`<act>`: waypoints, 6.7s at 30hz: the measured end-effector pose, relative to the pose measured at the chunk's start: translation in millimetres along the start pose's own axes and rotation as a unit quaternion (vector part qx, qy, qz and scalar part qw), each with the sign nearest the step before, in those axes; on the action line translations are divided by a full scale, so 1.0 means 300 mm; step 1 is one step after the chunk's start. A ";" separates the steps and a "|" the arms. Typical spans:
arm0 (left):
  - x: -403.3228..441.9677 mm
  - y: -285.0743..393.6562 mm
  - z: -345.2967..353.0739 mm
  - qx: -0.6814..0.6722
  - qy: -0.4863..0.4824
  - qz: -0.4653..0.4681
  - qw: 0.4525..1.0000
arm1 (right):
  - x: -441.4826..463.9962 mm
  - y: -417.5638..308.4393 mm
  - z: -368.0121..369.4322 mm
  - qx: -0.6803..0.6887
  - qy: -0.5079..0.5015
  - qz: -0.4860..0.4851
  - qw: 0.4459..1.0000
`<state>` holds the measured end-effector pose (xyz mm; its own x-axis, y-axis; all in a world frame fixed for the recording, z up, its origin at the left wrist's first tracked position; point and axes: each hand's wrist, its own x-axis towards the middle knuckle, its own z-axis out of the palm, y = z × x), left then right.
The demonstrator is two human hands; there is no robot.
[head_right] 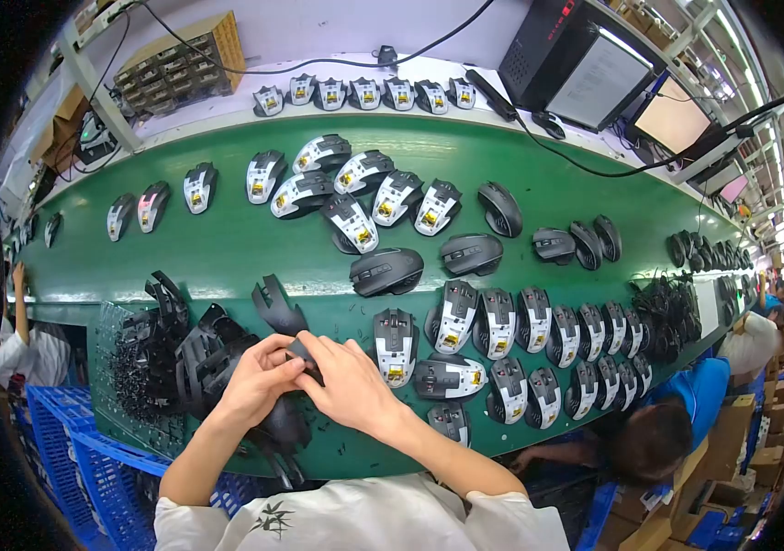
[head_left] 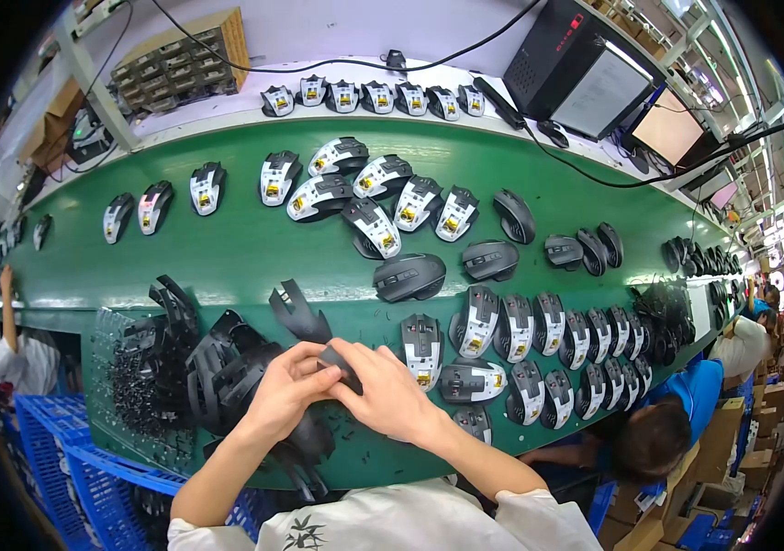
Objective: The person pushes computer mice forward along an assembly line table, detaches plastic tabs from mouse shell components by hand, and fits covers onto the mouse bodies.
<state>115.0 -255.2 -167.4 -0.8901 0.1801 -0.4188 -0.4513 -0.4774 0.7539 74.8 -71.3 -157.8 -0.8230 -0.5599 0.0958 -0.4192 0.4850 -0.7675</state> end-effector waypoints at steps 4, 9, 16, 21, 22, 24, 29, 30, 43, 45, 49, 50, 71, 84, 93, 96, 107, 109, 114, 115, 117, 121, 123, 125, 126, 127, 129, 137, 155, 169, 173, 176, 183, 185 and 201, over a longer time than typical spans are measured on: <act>0.011 -0.001 -0.020 -0.087 0.011 -0.053 0.995 | 0.008 0.000 -0.024 -0.017 -0.045 -0.002 0.999; 0.019 0.006 -0.025 -0.111 0.017 -0.069 0.991 | 0.019 0.004 -0.007 -0.057 -0.015 -0.026 0.998; 0.030 -0.026 -0.032 -0.086 0.037 -0.042 0.995 | 0.033 0.019 0.041 0.035 0.165 -0.071 0.983; 0.019 0.010 0.003 -0.044 0.070 0.020 0.996 | 0.049 0.031 0.052 0.102 0.154 -0.037 0.982; 0.019 0.006 0.001 -0.045 0.072 0.018 0.996 | 0.050 0.032 0.058 0.104 0.152 -0.035 0.982; 0.023 -0.010 -0.005 -0.028 0.080 0.017 0.996 | 0.054 0.037 0.068 0.103 0.140 -0.043 0.984; 0.014 -0.026 -0.021 0.028 0.099 0.015 0.995 | 0.065 -0.005 0.065 0.141 0.098 0.045 0.984; 0.013 -0.026 -0.025 0.051 0.100 0.012 0.994 | 0.065 -0.019 0.059 0.158 0.088 0.096 0.979; 0.010 0.006 -0.018 0.101 0.072 0.023 0.992 | 0.188 0.199 -0.187 -0.049 0.165 -0.018 0.985; 0.012 0.006 -0.036 0.114 0.069 0.029 0.991 | 0.241 0.339 -0.358 -0.092 0.279 0.052 0.954; 0.003 0.006 -0.048 0.124 0.055 0.030 0.990 | 0.326 0.785 -0.648 -0.237 0.343 0.143 0.898; 0.003 0.005 -0.050 0.124 0.049 0.030 0.991 | 0.329 0.856 -0.686 -0.221 0.295 0.244 0.897; 0.009 0.000 -0.073 0.122 0.036 0.061 0.990 | 0.265 0.548 -0.513 0.241 0.270 0.106 0.926; 0.006 -0.002 -0.095 0.144 0.029 0.055 0.988 | 0.258 0.432 -0.408 0.523 0.256 0.190 0.790; -0.001 -0.009 -0.100 0.146 0.025 0.063 0.987 | 0.219 0.411 -0.385 0.488 0.240 0.118 0.831; -0.002 -0.004 -0.100 0.149 0.028 0.072 0.986 | 0.184 0.333 -0.363 0.516 0.218 0.105 0.822; -0.062 0.062 -0.017 0.144 -0.061 0.041 0.987 | 0.108 0.035 -0.105 0.456 0.085 0.068 0.883; -0.084 0.051 0.007 0.208 -0.039 0.098 0.972 | 0.088 -0.006 -0.029 0.458 0.061 0.039 0.886; -0.127 0.099 0.005 0.307 -0.005 0.124 0.944 | 0.092 -0.051 0.047 0.468 0.057 -0.021 0.882; -0.129 0.110 0.004 0.323 -0.006 0.109 0.940 | 0.092 -0.050 0.046 0.470 0.071 -0.034 0.879; -0.126 0.104 0.003 0.334 -0.011 0.095 0.938 | 0.085 -0.047 0.033 0.465 0.086 -0.045 0.880; -0.117 0.060 -0.007 0.369 0.021 0.257 0.893 | 0.070 -0.044 -0.008 0.367 0.117 -0.090 0.918; -0.120 0.059 0.002 0.379 0.029 0.278 0.882 | 0.065 -0.047 -0.031 0.355 0.106 -0.092 0.924; -0.127 0.068 0.013 0.394 0.038 0.279 0.875 | 0.069 -0.055 -0.061 0.335 0.082 -0.101 0.933; -0.132 0.069 0.015 0.401 0.041 0.279 0.871 | 0.068 -0.060 -0.074 0.325 0.071 -0.104 0.937; -0.135 0.070 0.015 0.401 0.042 0.278 0.872 | 0.069 -0.064 -0.087 0.325 0.070 -0.103 0.938; -0.134 0.075 0.017 0.412 0.036 0.280 0.866 | 0.074 -0.074 -0.118 0.320 0.035 -0.094 0.942; -0.132 0.044 0.015 0.417 0.018 0.309 0.855 | 0.063 -0.031 -0.164 0.429 -0.060 -0.052 0.900; -0.131 0.052 0.004 0.386 0.006 0.282 0.879 | 0.057 -0.031 -0.127 0.462 -0.029 -0.053 0.885; -0.160 0.133 0.036 0.067 -0.105 -0.267 0.956 | 0.070 -0.059 -0.141 0.306 -0.081 0.324 0.891; -0.163 0.097 0.055 -0.059 -0.108 -0.339 0.933 | 0.058 -0.034 -0.117 0.227 -0.124 0.406 0.877; -0.163 0.090 0.054 -0.001 -0.099 -0.306 0.947 | 0.066 -0.044 -0.088 0.131 -0.112 0.377 0.910; -0.175 0.120 0.044 -0.004 -0.100 -0.347 0.932 | 0.066 -0.018 -0.069 0.088 -0.145 0.328 0.929; -0.167 0.151 0.044 0.005 -0.082 -0.381 0.921 | 0.090 0.001 -0.043 0.037 -0.138 0.224 0.964; -0.141 -0.009 0.025 0.099 -0.068 -0.195 0.973 | -0.041 -0.020 -0.085 0.424 -0.063 0.359 0.829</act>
<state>153.5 -255.2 -148.0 -0.6427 0.4323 -0.6325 -0.7482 -0.1769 0.6394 77.9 -50.3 -138.2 -0.6750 -0.4226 -0.6048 0.6260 0.1059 -0.7726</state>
